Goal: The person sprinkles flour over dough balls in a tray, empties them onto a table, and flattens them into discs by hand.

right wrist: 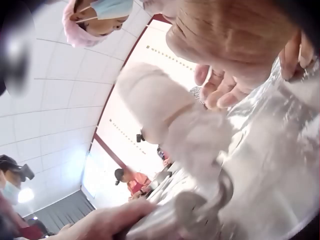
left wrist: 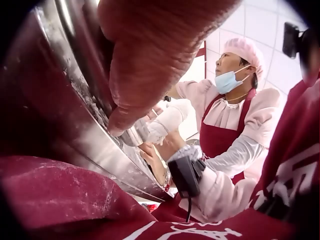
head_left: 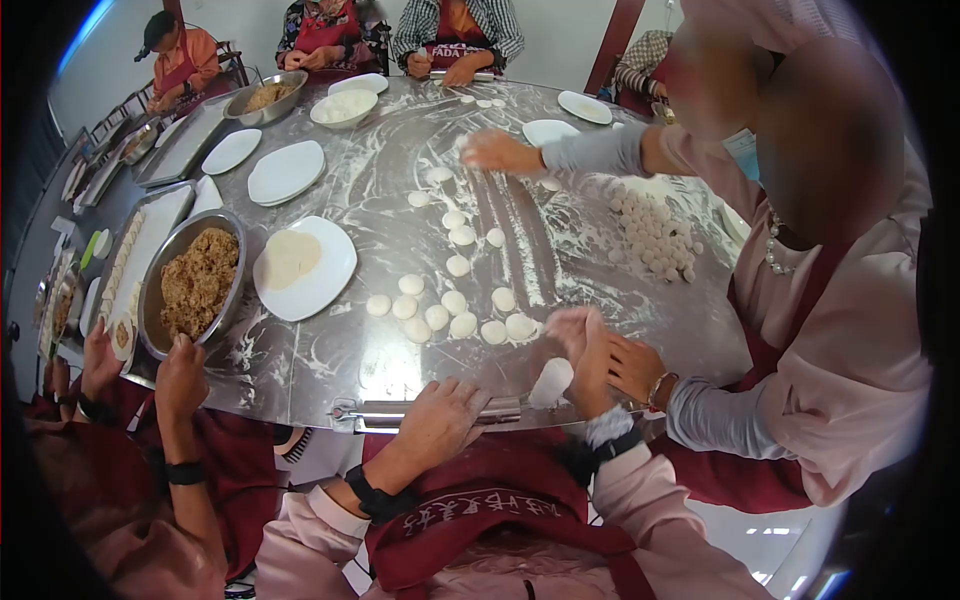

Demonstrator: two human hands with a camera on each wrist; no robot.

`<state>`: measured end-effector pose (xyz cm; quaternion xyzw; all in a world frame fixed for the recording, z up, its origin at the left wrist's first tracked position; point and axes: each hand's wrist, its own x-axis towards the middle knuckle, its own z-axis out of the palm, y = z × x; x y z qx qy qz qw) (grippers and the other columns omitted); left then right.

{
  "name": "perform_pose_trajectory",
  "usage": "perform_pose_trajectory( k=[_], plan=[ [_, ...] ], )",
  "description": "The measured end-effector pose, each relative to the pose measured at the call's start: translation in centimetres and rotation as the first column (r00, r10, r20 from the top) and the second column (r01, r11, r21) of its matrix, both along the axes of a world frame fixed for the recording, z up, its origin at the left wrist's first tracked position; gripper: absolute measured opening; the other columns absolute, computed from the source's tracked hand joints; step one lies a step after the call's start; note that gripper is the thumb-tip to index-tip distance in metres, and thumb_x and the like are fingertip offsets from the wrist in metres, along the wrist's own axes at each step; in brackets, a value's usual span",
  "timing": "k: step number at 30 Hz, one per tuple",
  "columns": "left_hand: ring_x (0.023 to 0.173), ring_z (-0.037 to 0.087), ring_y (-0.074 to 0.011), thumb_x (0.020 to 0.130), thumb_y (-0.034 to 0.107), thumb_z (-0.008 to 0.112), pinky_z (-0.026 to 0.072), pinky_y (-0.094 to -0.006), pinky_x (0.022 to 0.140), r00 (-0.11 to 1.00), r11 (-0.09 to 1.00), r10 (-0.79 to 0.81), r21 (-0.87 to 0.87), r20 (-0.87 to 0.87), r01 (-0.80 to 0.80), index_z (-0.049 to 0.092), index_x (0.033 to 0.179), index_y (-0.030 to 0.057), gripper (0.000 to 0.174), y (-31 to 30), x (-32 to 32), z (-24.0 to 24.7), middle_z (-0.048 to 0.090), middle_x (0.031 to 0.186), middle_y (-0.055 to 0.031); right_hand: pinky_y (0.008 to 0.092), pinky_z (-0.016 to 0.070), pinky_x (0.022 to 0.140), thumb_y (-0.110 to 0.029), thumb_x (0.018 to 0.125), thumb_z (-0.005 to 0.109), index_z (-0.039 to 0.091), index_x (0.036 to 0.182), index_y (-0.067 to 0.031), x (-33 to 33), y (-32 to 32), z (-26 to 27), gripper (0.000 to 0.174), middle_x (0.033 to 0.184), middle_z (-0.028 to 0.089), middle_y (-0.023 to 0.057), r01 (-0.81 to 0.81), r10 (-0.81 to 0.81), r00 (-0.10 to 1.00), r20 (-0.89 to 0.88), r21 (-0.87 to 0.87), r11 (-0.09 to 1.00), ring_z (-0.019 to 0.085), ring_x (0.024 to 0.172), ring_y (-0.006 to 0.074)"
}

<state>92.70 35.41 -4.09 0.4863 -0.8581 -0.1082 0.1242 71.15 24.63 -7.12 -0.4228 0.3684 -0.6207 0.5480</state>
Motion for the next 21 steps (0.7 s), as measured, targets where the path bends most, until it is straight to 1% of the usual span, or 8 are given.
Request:
perform_pose_trajectory(
  k=[5, 7, 10, 14, 16, 17, 19, 21],
  plan=[
    [0.094, 0.054, -0.0249, 0.075, 0.029, 0.068, 0.0448, -0.0360, 0.080, 1.000, 1.000, 0.001, 0.026, -0.020, 0.000, 0.054, 0.114, 0.0076, 0.047, 0.0, 0.0, 0.1, 0.056, 0.103, -0.0071, 0.0331, 0.0425, 0.087, -0.035, 0.099, 0.032, 0.057, 0.105, -0.0026, -3.9, -9.7, -2.4, 0.041, 0.098, 0.060, 0.0080, 0.260, -0.237, 0.882, -0.408, 0.002, 0.966, 0.057, 0.093, 0.0160],
    [0.094, 0.053, -0.0254, 0.075, 0.029, 0.067, 0.0452, -0.0366, 0.080, 0.999, 1.000, -0.003, 0.011, -0.038, 0.004, 0.054, 0.112, 0.0064, 0.046, -0.1, 0.0, -0.1, 0.056, 0.103, -0.0075, 0.0346, 0.0407, 0.089, -0.034, 0.097, 0.036, 0.058, 0.105, -0.0034, -5.8, -14.2, -4.8, 0.038, 0.101, 0.060, 0.0080, 0.311, -0.413, 0.708, -0.573, -0.272, 0.911, 0.056, 0.096, 0.0195],
    [0.093, 0.053, -0.0260, 0.075, 0.029, 0.066, 0.0454, -0.0373, 0.081, 0.999, 1.000, 0.002, 0.029, -0.053, -0.001, 0.055, 0.111, 0.0049, 0.045, -0.3, 0.0, -0.2, 0.056, 0.102, -0.0078, 0.0353, 0.0382, 0.093, -0.031, 0.094, 0.041, 0.058, 0.108, -0.0005, -6.3, -16.2, -3.5, 0.038, 0.106, 0.059, 0.0114, 0.247, -0.184, 0.849, -0.495, 0.063, 0.967, 0.054, 0.102, 0.0257],
    [0.093, 0.053, -0.0261, 0.076, 0.030, 0.065, 0.0452, -0.0375, 0.082, 0.998, 0.997, -0.001, 0.074, -0.057, 0.005, 0.054, 0.110, 0.0040, 0.044, -0.6, 0.0, -0.3, 0.055, 0.102, -0.0079, 0.0360, 0.0356, 0.097, -0.028, 0.092, 0.044, 0.056, 0.111, 0.0014, -8.0, -19.7, -6.6, 0.037, 0.113, 0.056, 0.0153, 0.142, -0.125, 0.853, -0.506, -0.004, 0.990, 0.050, 0.110, 0.0305],
    [0.094, 0.052, -0.0259, 0.076, 0.030, 0.065, 0.0448, -0.0373, 0.083, 0.998, 0.998, -0.008, 0.069, -0.056, 0.012, 0.054, 0.109, 0.0034, 0.043, -0.8, 0.1, -0.2, 0.055, 0.102, -0.0080, 0.0378, 0.0342, 0.100, -0.025, 0.090, 0.045, 0.055, 0.114, 0.0015, -7.5, -19.8, -4.7, 0.037, 0.120, 0.054, 0.0173, 0.079, -0.264, 0.505, -0.822, -0.261, 0.962, 0.047, 0.116, 0.0310],
    [0.094, 0.052, -0.0259, 0.076, 0.030, 0.065, 0.0448, -0.0373, 0.083, 0.998, 0.997, -0.001, 0.082, -0.059, 0.006, 0.054, 0.109, 0.0034, 0.043, -1.0, 0.1, -0.3, 0.055, 0.102, -0.0080, 0.0378, 0.0342, 0.100, -0.025, 0.090, 0.045, 0.055, 0.114, 0.0015, -7.9, -21.4, -5.6, 0.037, 0.120, 0.054, 0.0173, 0.071, -0.249, 0.504, -0.827, -0.248, 0.966, 0.047, 0.116, 0.0310],
    [0.095, 0.051, -0.0258, 0.077, 0.028, 0.064, 0.0443, -0.0370, 0.084, 0.996, 0.997, 0.005, 0.076, -0.090, 0.002, 0.054, 0.109, 0.0033, 0.042, -1.0, 0.1, -0.2, 0.055, 0.101, -0.0079, 0.0397, 0.0320, 0.103, -0.022, 0.088, 0.047, 0.054, 0.117, 0.0008, -9.6, -24.2, -6.5, 0.038, 0.126, 0.050, 0.0190, 0.009, -0.319, 0.281, -0.905, -0.330, 0.944, 0.044, 0.121, 0.0332],
    [0.095, 0.051, -0.0255, 0.076, 0.028, 0.065, 0.0440, -0.0369, 0.084, 0.994, 0.998, 0.010, 0.060, -0.110, -0.003, 0.054, 0.108, 0.0033, 0.042, -1.0, 0.1, -0.2, 0.055, 0.101, -0.0077, 0.0395, 0.0288, 0.106, -0.022, 0.087, 0.048, 0.053, 0.119, 0.0003, -9.2, -24.7, -6.7, 0.039, 0.130, 0.048, 0.0202, 0.009, -0.305, 0.279, -0.911, -0.315, 0.949, 0.040, 0.125, 0.0338]
  ],
)
